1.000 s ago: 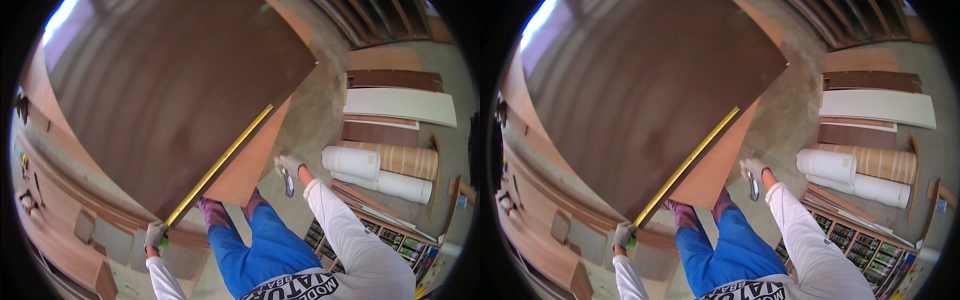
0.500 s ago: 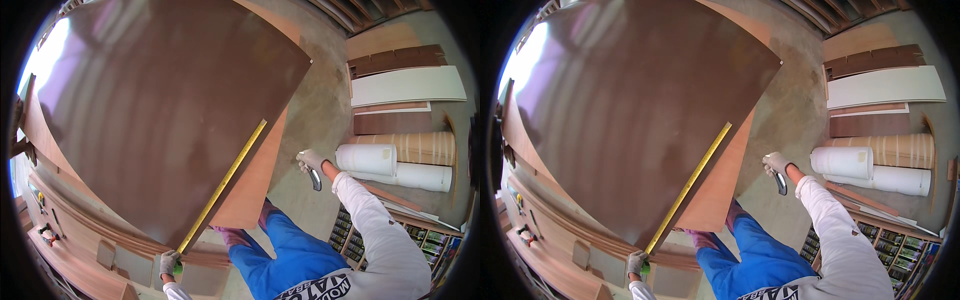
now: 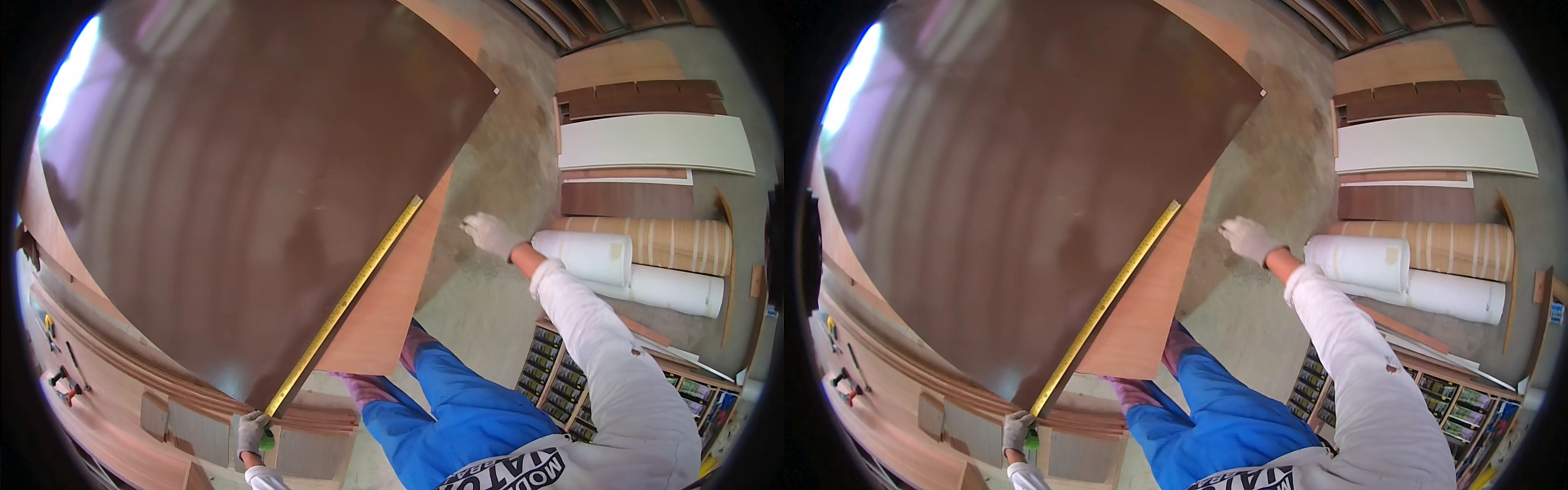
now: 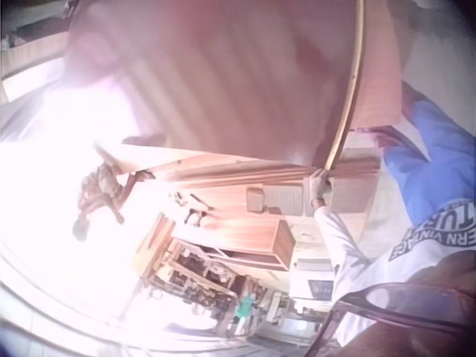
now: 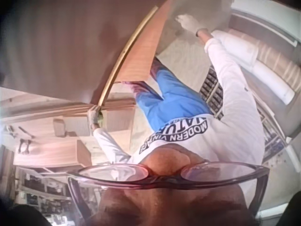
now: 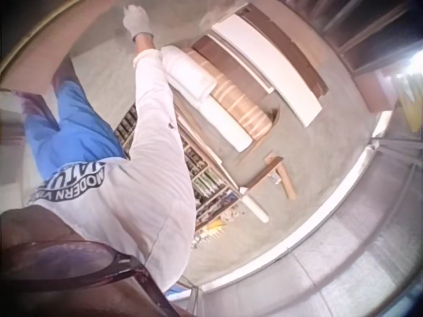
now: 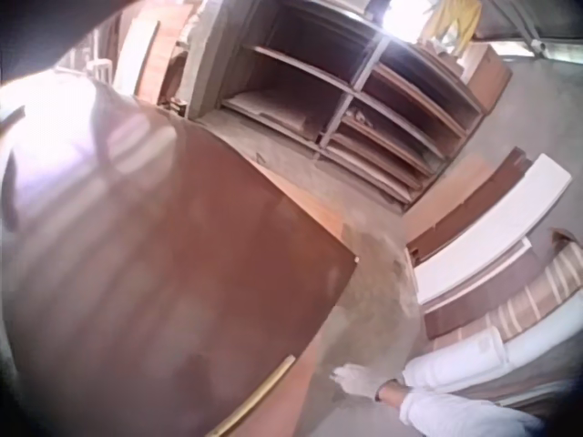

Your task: The person measures a large brown laminate sheet using a tape measure and a pencil, then uses a wooden board as a straight edge to cut a line across the sheet with a utility knife.

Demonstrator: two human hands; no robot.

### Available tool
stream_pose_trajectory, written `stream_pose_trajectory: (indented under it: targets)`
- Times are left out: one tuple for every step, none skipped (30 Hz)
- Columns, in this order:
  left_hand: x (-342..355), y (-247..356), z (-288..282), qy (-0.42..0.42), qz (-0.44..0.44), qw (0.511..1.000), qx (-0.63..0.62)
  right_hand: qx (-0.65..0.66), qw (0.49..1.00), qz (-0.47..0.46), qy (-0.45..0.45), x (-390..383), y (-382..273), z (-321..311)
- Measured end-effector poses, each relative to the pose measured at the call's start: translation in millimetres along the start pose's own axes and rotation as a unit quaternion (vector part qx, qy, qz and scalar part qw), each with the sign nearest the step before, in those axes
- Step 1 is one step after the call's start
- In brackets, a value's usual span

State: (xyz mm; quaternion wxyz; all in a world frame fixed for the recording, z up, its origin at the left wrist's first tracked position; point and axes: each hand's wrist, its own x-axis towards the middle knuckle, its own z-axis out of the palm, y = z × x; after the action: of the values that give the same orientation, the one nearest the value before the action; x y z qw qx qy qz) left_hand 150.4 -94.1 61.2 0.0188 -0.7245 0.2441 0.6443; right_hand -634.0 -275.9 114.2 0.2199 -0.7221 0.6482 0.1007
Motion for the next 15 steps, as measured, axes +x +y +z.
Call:
stream_pose_trajectory:
  targets:
    - [4.9, -3.2, 2.9, -0.006, -0.001, 1.0, 0.001, -0.025, 0.995, -0.091, 0.039, 13.6, 7.2, -5.2]
    - [6.7, -7.7, 0.2, -0.012, 0.003, 1.0, -0.007, -0.021, 0.998, -0.053, 0.013, 31.7, 4.7, -8.3]
    - [6.6, -12.5, -4.9, -0.015, 0.007, 1.0, -0.015, -0.015, 1.0, -0.017, -0.012, 50.7, -2.6, -11.8]
    - [7.8, -16.8, -7.5, -0.014, 0.005, 1.0, -0.013, -0.012, 1.0, -0.017, -0.013, 65.8, -6.1, -16.8]
    - [9.4, -20.6, -10.2, -0.019, 0.008, 1.0, -0.012, -0.035, 0.999, -0.022, -0.012, 80.6, -9.7, -22.1]
    - [10.6, -20.9, -11.5, -0.025, 0.011, 1.0, -0.012, -0.059, 0.998, -0.027, -0.011, 93.3, -13.3, -26.3]
    - [10.9, -22.0, -12.3, -0.022, 0.01, 1.0, -0.011, -0.056, 0.998, -0.029, -0.01, 104.8, -18.3, -30.0]
    - [10.6, -22.6, -8.5, -0.014, 0.003, 1.0, -0.023, -0.055, 0.998, -0.026, -0.021, 112.1, -19.0, -32.2]
    - [10.5, -22.8, -7.0, -0.005, -0.004, 0.999, -0.036, -0.053, 0.998, -0.024, -0.031, 118.4, -20.9, -33.8]
    - [10.8, -22.3, -7.8, -0.004, -0.006, 0.999, -0.035, -0.051, 0.998, -0.024, -0.033, 124.2, -23.5, -35.3]
    - [10.7, -21.3, -6.1, -0.004, -0.001, 0.999, -0.039, -0.043, 0.998, -0.032, -0.023, 129.4, -23.4, -37.1]
    - [10.6, -20.2, -4.8, -0.004, 0.003, 0.999, -0.042, -0.035, 0.998, -0.041, -0.013, 133.3, -24.3, -38.0]
    - [10.2, -19.3, -3.8, -0.003, 0.002, 0.999, -0.043, -0.035, 0.998, -0.042, -0.015, 136.2, -26.2, -38.1]
    - [8.9, -16.7, -2.8, 0.004, 0.0, 0.999, -0.036, -0.049, 0.998, -0.033, -0.034, 138.5, -29.0, -37.5]
    - [8.0, -14.0, -1.1, 0.011, -0.001, 1.0, -0.028, -0.064, 0.996, -0.023, -0.054, 139.3, -30.7, -37.9]
